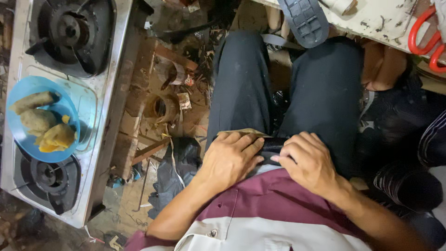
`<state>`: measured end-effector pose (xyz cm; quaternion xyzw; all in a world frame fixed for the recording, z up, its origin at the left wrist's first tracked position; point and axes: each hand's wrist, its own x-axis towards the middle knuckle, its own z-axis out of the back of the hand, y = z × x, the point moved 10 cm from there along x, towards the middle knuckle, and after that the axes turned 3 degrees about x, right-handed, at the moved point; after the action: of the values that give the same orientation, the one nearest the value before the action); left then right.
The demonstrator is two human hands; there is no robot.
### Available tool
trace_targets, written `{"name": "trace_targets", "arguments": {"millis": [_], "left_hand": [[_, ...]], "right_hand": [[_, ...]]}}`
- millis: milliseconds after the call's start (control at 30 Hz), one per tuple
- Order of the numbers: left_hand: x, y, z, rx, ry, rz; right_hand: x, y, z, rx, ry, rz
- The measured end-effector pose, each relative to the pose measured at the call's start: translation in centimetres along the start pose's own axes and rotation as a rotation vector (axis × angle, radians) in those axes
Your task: The person sits on the floor of a shoe workshop holding a black fabric shoe upper on a wooden last. They apply glue to the shoe bottom, press a rubber sole onto it, hammer the sole to secure it, and place finished shoes onto a wooden shelf rack.
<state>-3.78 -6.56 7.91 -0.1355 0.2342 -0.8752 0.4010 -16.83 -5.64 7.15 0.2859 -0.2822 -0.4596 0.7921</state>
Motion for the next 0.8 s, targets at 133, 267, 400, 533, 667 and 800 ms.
{"name": "trace_targets", "arguments": {"millis": [133,267,400,533,667,800], "left_hand": [[0.3,-0.1,-0.6,-0.019,-0.019,-0.035],[0.3,0.2,-0.8,-0.007,-0.02,-0.044],[0.9,0.2,-0.6,-0.045,0.052,-0.064],[2.4,-0.3,-1.8,-0.068,0.225,-0.122],[4.7,-1.8,-5.5,-0.026,0.389,-0.171],[5.3,-1.4,-6.9,-0.171,0.466,-0.201]], "right_hand": [[0.0,-1.4,0.1,0.073,-0.038,-0.051],[-0.2,-5.5,-1.1,0.221,0.012,-0.373],[-0.2,-5.1,0.7,0.075,-0.085,-0.236],[-1.8,-4.3,0.6,0.114,-0.037,-0.157],[-3.9,-4.7,0.8,0.141,-0.054,-0.249],[-4.7,-3.8,2.2,0.075,-0.172,-0.196]]}}
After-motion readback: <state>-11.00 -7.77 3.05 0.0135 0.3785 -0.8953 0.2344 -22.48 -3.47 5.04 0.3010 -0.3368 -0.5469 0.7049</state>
